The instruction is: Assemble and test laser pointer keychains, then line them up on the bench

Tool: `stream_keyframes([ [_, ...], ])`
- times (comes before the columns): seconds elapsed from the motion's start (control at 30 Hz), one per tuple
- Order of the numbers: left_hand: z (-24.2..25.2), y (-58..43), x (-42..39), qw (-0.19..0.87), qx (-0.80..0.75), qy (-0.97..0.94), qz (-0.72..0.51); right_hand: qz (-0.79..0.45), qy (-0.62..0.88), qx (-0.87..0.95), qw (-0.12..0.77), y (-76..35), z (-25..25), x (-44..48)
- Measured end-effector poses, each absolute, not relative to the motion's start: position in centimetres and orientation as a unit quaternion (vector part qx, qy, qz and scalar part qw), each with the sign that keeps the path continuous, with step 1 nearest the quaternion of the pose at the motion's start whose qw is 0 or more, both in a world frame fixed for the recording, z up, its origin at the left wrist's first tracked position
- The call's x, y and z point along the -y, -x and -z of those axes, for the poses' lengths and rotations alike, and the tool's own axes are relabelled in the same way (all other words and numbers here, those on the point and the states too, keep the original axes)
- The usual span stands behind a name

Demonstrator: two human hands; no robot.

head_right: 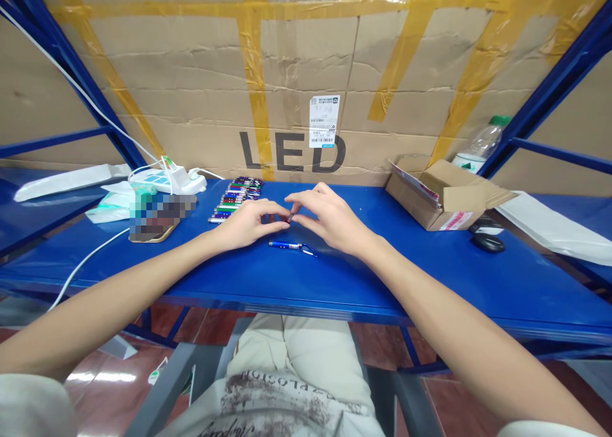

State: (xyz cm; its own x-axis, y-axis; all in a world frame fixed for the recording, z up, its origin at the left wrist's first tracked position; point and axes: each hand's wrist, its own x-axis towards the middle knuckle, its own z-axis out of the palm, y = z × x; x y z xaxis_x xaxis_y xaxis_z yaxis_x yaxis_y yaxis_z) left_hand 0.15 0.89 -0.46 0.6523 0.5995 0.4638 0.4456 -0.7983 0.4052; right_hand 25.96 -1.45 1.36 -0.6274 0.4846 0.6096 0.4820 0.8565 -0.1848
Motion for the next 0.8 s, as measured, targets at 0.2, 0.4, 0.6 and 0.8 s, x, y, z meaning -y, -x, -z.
stream_keyframes([
  [0.2, 0.5, 0.0, -1.1, 0.131, -0.294, -0.898, -0.3, 0.034, 0.285, 0.884, 0.368, -26.1, -1.8, 1.4],
  [0.4, 0.9, 0.1, -1.3, 0.124, -0.311, -0.889, -0.312, 0.091, 0.363, 0.876, 0.306, -28.5, -1.0, -1.2],
  [0.6, 0.8, 0.1, -1.3, 0.119, -0.312, -0.891, -0.309, 0.056, 0.422, 0.895, 0.134, -29.9, -0.2, -2.2],
  [0.8, 0.6, 0.1, -1.2, 0.114, -0.309, -0.89, -0.315, 0.022, 0.413, 0.905, 0.1, -29.6, -0.3, -1.8],
])
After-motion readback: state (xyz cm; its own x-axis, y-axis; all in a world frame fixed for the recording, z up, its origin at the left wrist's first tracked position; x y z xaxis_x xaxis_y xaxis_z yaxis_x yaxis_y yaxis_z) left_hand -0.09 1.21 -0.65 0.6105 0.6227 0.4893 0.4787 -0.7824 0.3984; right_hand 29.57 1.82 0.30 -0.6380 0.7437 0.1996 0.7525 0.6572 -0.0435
